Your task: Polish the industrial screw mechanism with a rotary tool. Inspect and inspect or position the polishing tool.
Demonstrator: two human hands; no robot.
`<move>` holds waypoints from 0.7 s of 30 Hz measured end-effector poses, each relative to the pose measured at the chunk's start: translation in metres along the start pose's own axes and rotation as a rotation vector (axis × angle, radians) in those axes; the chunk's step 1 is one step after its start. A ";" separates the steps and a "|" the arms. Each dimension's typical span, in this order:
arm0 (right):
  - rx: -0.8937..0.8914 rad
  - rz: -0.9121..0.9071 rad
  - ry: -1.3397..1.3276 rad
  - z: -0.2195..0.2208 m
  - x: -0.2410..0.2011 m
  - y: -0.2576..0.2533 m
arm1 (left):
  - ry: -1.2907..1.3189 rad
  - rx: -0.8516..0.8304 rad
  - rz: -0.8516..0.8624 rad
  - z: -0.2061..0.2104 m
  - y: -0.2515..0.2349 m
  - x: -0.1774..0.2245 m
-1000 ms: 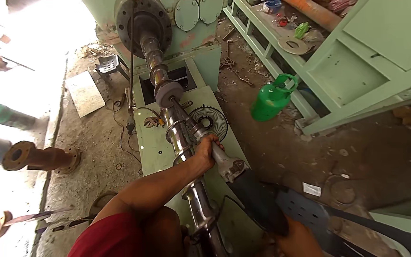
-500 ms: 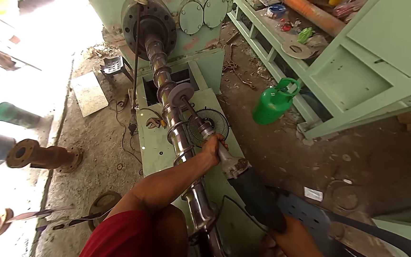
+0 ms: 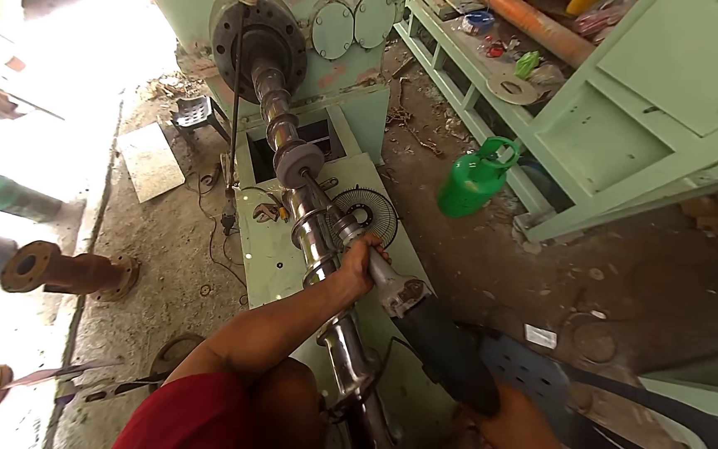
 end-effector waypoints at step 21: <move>-0.047 0.017 0.104 -0.014 -0.015 0.020 | 0.092 -0.088 0.036 -0.021 0.022 0.007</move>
Point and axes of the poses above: each hand's wrist, its own y-axis away from the middle knuckle, its own z-axis out of the palm, x = y × z, the point moved 2 cm from there along -y, towards the middle knuckle, and after that the axes turned 8 degrees about y, right-handed, at the moved point
